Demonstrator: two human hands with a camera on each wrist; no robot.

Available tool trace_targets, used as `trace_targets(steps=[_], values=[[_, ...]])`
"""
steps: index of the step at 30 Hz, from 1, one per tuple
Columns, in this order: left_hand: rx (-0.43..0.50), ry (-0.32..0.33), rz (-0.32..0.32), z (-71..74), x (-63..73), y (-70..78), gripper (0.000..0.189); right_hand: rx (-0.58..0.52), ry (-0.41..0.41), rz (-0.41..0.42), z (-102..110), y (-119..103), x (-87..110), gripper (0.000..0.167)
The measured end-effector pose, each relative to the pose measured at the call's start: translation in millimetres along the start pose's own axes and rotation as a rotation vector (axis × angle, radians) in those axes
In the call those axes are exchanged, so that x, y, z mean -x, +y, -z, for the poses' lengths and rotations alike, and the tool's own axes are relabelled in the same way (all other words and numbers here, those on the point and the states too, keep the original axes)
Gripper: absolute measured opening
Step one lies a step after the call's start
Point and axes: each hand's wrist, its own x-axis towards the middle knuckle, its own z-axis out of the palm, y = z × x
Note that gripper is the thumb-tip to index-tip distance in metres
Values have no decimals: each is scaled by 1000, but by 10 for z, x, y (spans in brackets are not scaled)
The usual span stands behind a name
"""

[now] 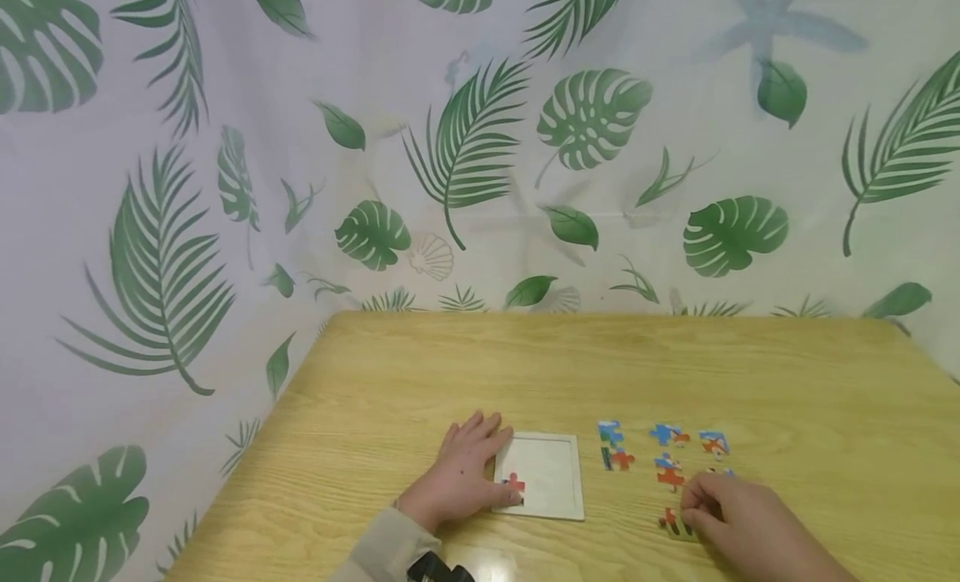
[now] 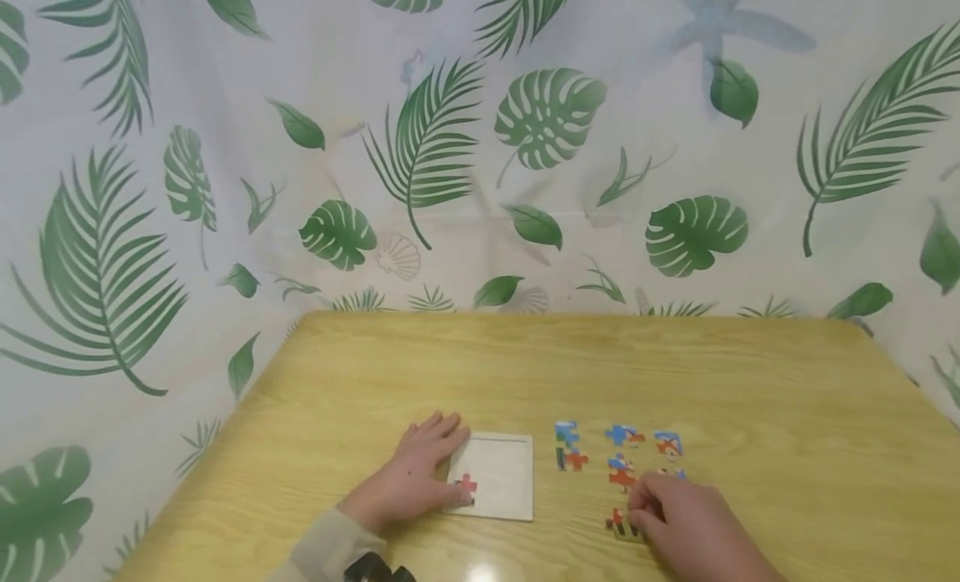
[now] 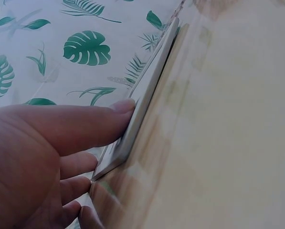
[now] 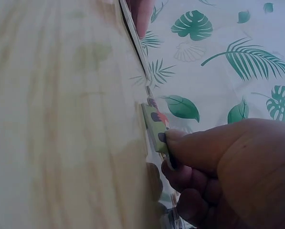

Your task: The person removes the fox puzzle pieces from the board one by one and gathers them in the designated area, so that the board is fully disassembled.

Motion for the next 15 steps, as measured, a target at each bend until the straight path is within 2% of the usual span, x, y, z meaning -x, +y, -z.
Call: trace_targets(steps=[6, 15], values=[[1, 1, -2, -22, 0, 5, 91, 31, 8, -21, -22, 19, 2, 10], [1, 4, 3, -11, -1, 1, 90, 179, 29, 26, -30, 4, -51, 13]])
